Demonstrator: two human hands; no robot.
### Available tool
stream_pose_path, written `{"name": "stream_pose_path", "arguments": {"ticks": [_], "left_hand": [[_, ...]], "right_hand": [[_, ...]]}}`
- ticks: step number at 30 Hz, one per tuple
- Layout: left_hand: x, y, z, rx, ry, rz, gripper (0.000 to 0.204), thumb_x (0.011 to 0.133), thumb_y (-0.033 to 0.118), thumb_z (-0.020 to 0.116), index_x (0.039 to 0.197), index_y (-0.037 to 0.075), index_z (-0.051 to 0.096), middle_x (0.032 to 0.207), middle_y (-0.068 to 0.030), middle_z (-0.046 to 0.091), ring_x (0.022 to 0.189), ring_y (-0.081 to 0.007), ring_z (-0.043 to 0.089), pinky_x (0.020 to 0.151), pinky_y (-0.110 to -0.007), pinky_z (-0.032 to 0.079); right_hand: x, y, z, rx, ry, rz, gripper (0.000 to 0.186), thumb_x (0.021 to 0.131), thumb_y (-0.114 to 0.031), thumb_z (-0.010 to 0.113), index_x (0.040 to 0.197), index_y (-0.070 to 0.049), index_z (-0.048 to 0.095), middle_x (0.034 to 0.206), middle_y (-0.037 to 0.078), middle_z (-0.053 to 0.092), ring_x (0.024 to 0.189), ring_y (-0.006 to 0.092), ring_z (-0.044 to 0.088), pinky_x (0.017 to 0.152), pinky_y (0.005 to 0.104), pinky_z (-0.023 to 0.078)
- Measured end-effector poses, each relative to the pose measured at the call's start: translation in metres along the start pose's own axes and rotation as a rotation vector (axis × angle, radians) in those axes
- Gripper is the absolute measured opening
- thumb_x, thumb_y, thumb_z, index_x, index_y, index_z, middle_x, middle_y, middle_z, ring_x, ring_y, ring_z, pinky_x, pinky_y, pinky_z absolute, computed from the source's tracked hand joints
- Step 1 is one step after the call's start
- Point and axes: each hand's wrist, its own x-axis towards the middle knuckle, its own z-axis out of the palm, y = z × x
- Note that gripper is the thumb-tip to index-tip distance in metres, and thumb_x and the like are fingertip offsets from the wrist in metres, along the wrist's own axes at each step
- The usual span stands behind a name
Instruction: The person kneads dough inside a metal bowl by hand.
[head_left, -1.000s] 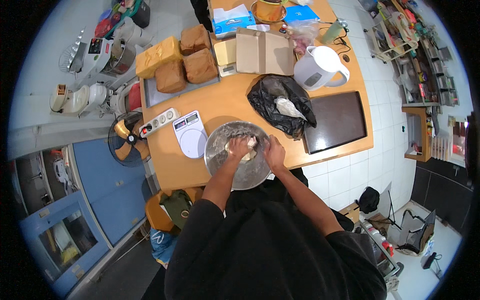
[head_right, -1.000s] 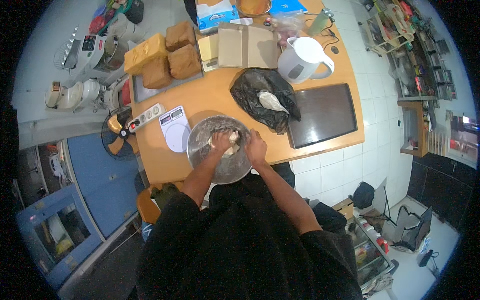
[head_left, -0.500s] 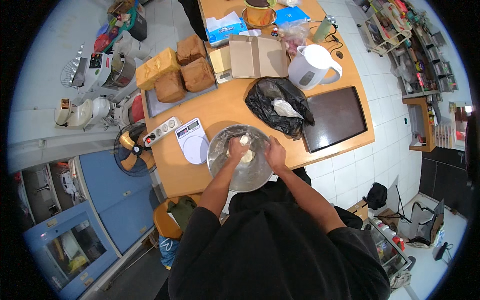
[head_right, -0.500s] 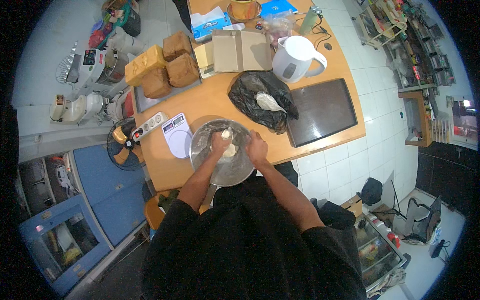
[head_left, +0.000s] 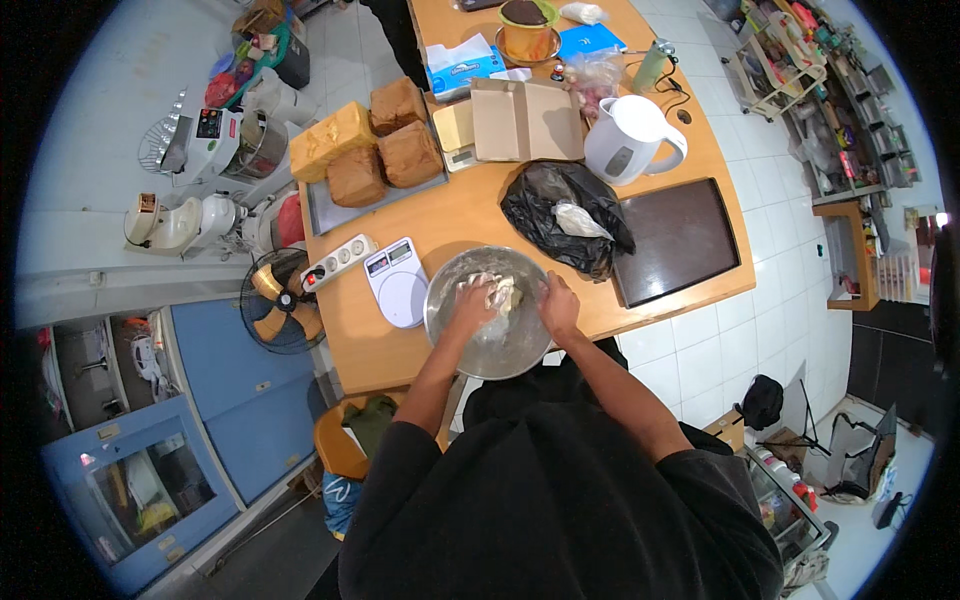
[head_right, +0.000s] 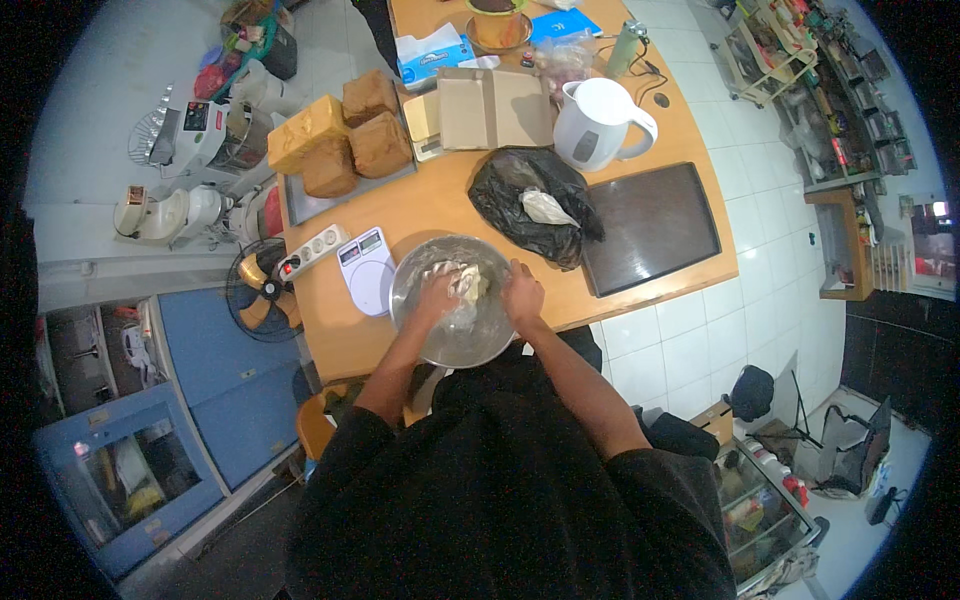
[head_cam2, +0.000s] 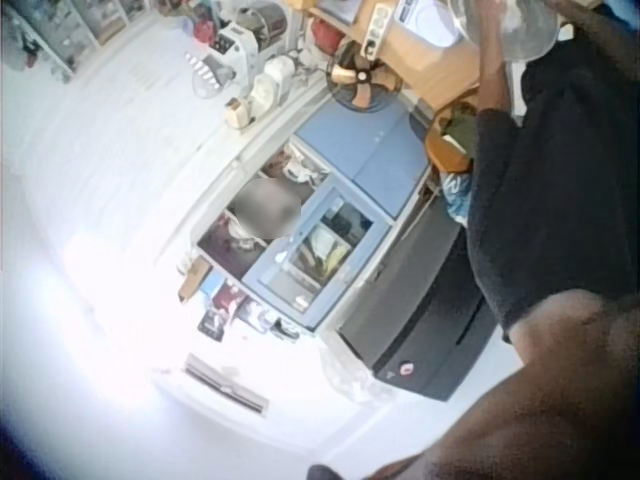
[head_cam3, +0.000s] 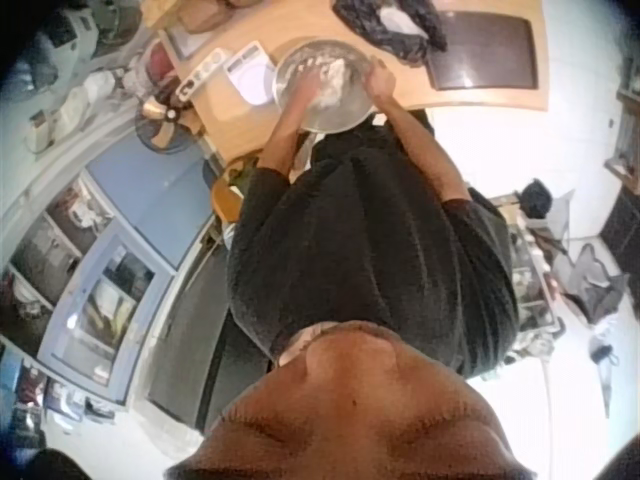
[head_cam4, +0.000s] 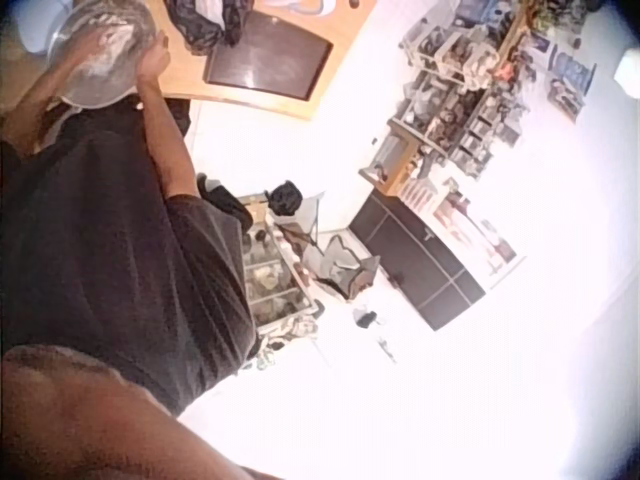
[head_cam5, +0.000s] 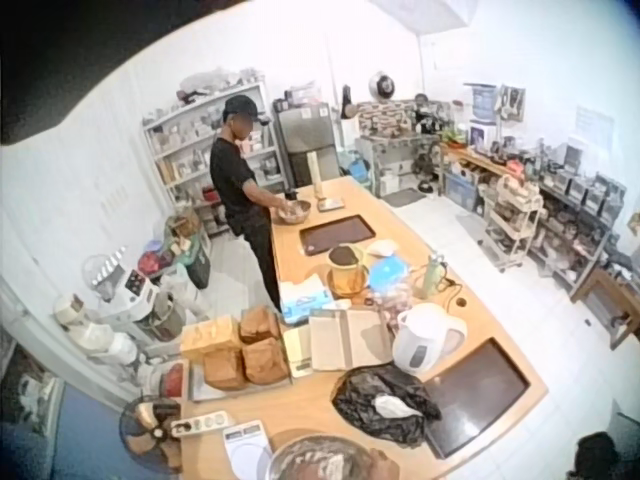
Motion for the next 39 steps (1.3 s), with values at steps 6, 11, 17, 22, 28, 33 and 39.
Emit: {"name": "stream_pose_path", "arguments": {"ticks": [6,11,17,22,28,33,39], "left_hand": [[-0.027,0.025,-0.015,0.163,-0.049,-0.084,0.055,0.062,0.016,0.076,0.115,0.012,0.062,0.125,-0.0196,0.048,0.112,-0.043,0.048,0.097,-0.051,0.039],[-0.041,0.033,-0.015,0.205,-0.041,-0.069,0.054,0.066,0.011,0.074,0.119,0.012,0.059,0.124,-0.0188,0.05,0.107,-0.041,0.053,0.09,-0.046,0.045],[-0.063,0.04,-0.01,0.195,-0.048,-0.087,0.058,0.07,0.014,0.072,0.124,0.008,0.052,0.127,-0.0182,0.051,0.11,-0.0387,0.053,0.094,-0.045,0.043],[-0.069,0.04,-0.002,0.183,0.056,-0.116,0.059,0.073,0.02,0.071,0.125,0.003,0.05,0.128,-0.0197,0.049,0.12,-0.0379,0.046,0.102,-0.047,0.035],[-0.02,0.053,0.0,0.133,0.388,-0.289,0.049,0.081,0.03,0.062,0.122,0.004,0.052,0.123,-0.0203,0.049,0.114,-0.0356,0.048,0.095,-0.052,0.036],[0.002,0.061,0.034,0.338,0.369,-0.277,0.043,0.084,0.041,0.055,0.107,0.005,0.059,0.106,-0.0183,0.056,0.104,-0.0334,0.052,0.089,-0.049,0.038],[0.008,0.031,0.074,0.331,0.364,-0.158,0.037,0.083,0.042,0.055,0.101,0.011,0.064,0.107,-0.0128,0.06,0.097,-0.0346,0.058,0.087,-0.049,0.042]], "right_hand": [[0.001,0.002,0.0,0.02,-0.028,0.013,0.012,0.087,-0.016,0.054,0.093,-0.006,0.05,0.086,0.019,0.061,0.076,0.0421,0.06,0.065,0.0515,0.046],[0.002,-0.003,-0.004,-0.001,-0.044,0.014,0.012,0.087,-0.015,0.054,0.093,-0.007,0.049,0.087,0.018,0.061,0.076,0.0423,0.061,0.065,0.0517,0.047],[-0.001,-0.005,-0.007,0.015,-0.056,0.037,0.011,0.086,-0.014,0.054,0.093,-0.007,0.05,0.088,0.019,0.061,0.077,0.042,0.061,0.066,0.0518,0.047],[-0.004,-0.007,-0.006,0.018,-0.046,0.05,0.012,0.085,-0.014,0.054,0.094,-0.006,0.05,0.089,0.019,0.062,0.078,0.0419,0.061,0.066,0.0516,0.047],[-0.005,-0.005,-0.007,-0.013,-0.06,0.045,0.014,0.086,-0.015,0.054,0.097,-0.007,0.051,0.089,0.018,0.062,0.076,0.0403,0.062,0.065,0.0501,0.048],[-0.006,0.001,0.001,-0.021,-0.015,0.052,0.013,0.083,-0.011,0.055,0.094,-0.007,0.05,0.087,0.018,0.061,0.076,0.0411,0.061,0.065,0.0503,0.048],[-0.009,0.011,0.007,-0.043,-0.037,0.033,0.026,0.079,-0.011,0.059,0.104,-0.007,0.051,0.09,0.016,0.061,0.073,0.0382,0.063,0.063,0.0481,0.049]]}}
